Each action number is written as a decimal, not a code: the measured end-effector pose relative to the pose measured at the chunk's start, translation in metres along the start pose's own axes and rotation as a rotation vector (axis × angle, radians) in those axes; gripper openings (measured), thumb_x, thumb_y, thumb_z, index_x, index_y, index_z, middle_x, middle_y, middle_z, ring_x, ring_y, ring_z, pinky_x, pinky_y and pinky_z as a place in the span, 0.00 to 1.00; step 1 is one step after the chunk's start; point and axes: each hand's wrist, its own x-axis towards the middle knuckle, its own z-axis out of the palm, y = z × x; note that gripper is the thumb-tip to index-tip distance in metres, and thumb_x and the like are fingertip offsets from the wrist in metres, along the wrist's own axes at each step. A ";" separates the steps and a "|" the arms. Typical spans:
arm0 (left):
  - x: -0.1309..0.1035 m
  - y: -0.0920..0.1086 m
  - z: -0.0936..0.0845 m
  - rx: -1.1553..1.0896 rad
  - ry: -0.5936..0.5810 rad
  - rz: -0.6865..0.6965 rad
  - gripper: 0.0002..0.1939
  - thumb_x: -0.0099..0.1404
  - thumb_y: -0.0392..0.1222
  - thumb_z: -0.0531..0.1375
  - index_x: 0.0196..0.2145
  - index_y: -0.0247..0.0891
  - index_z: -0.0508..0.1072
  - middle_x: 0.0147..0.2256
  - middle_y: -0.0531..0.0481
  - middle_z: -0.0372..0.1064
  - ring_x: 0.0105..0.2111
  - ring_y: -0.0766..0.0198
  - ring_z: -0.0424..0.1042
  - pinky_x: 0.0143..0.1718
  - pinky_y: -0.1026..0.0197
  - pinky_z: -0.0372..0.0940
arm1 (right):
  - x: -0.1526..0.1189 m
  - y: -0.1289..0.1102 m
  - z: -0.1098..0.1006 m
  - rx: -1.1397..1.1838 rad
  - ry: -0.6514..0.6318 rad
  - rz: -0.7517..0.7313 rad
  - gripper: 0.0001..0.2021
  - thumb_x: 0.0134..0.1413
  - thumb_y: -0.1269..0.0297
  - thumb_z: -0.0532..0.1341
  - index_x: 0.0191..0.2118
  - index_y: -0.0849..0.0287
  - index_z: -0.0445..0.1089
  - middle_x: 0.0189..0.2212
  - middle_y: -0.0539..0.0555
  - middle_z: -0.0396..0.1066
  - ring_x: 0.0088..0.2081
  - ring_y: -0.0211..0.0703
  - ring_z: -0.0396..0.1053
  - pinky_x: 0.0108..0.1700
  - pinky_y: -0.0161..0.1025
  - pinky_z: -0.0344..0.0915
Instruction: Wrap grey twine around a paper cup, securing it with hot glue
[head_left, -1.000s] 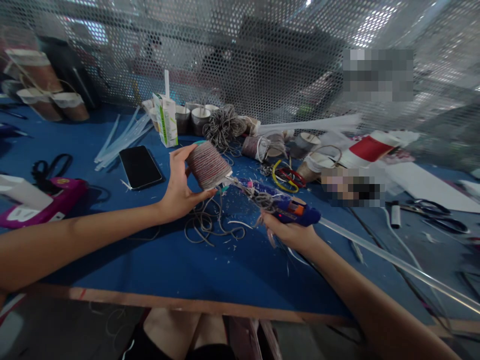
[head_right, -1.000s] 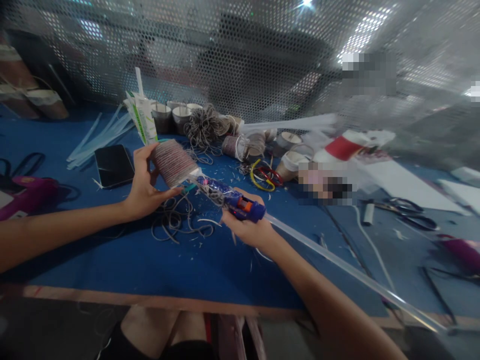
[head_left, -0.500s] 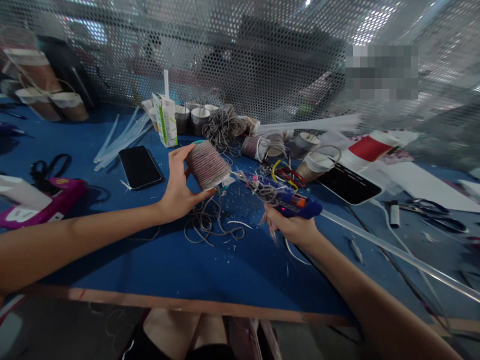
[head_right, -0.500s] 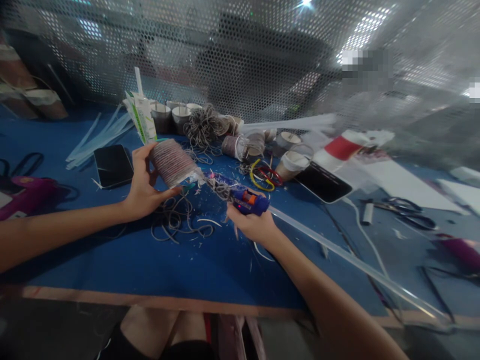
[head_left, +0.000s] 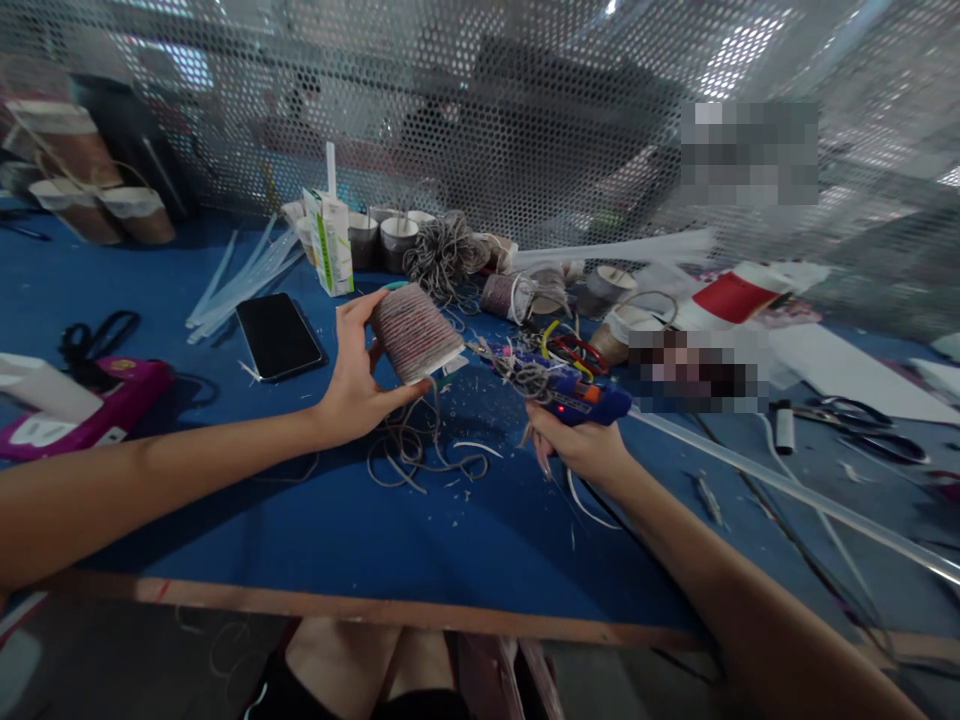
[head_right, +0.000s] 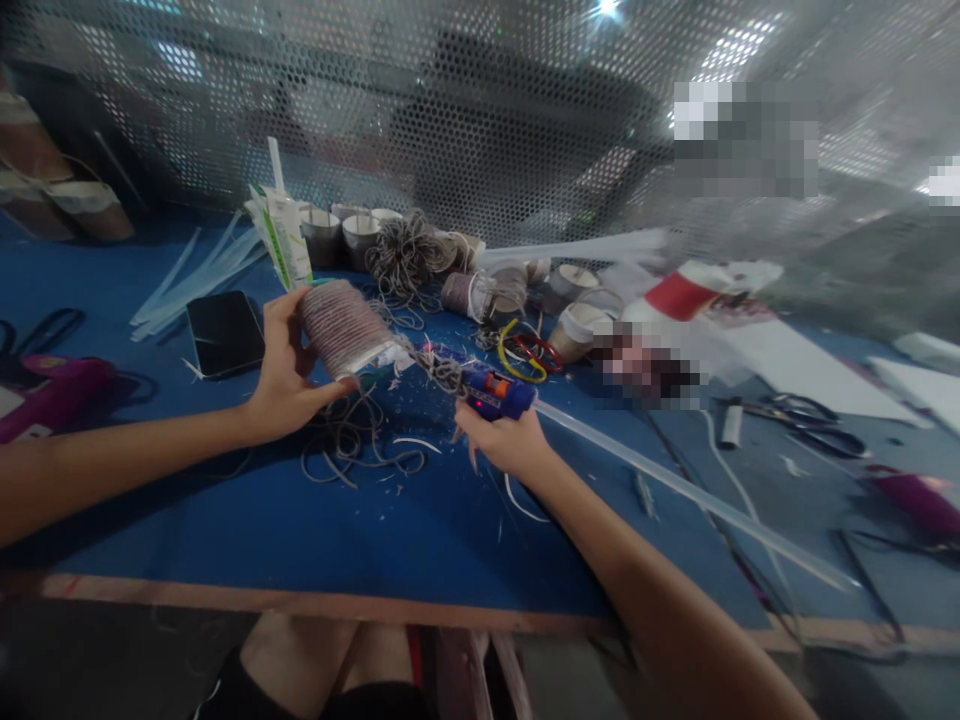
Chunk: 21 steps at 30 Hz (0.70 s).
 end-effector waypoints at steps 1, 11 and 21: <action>0.000 0.000 0.000 -0.007 -0.001 -0.004 0.48 0.52 0.59 0.71 0.64 0.52 0.52 0.60 0.41 0.50 0.62 0.46 0.57 0.50 0.49 0.72 | 0.002 0.001 0.000 -0.017 -0.009 -0.008 0.19 0.60 0.57 0.57 0.18 0.54 0.64 0.11 0.48 0.62 0.16 0.39 0.64 0.24 0.39 0.67; 0.001 0.001 0.001 -0.011 0.004 0.023 0.48 0.54 0.60 0.70 0.65 0.54 0.50 0.59 0.43 0.50 0.61 0.47 0.58 0.52 0.49 0.71 | 0.031 0.010 -0.033 -0.585 -0.059 -0.067 0.30 0.36 0.36 0.71 0.34 0.55 0.62 0.32 0.55 0.67 0.32 0.51 0.70 0.33 0.46 0.68; -0.001 -0.001 0.001 -0.078 -0.045 -0.016 0.48 0.54 0.59 0.70 0.64 0.53 0.49 0.60 0.42 0.48 0.62 0.47 0.57 0.55 0.48 0.70 | 0.026 0.000 -0.020 0.117 0.086 -0.277 0.24 0.57 0.35 0.55 0.39 0.53 0.62 0.49 0.62 0.69 0.51 0.53 0.71 0.54 0.54 0.69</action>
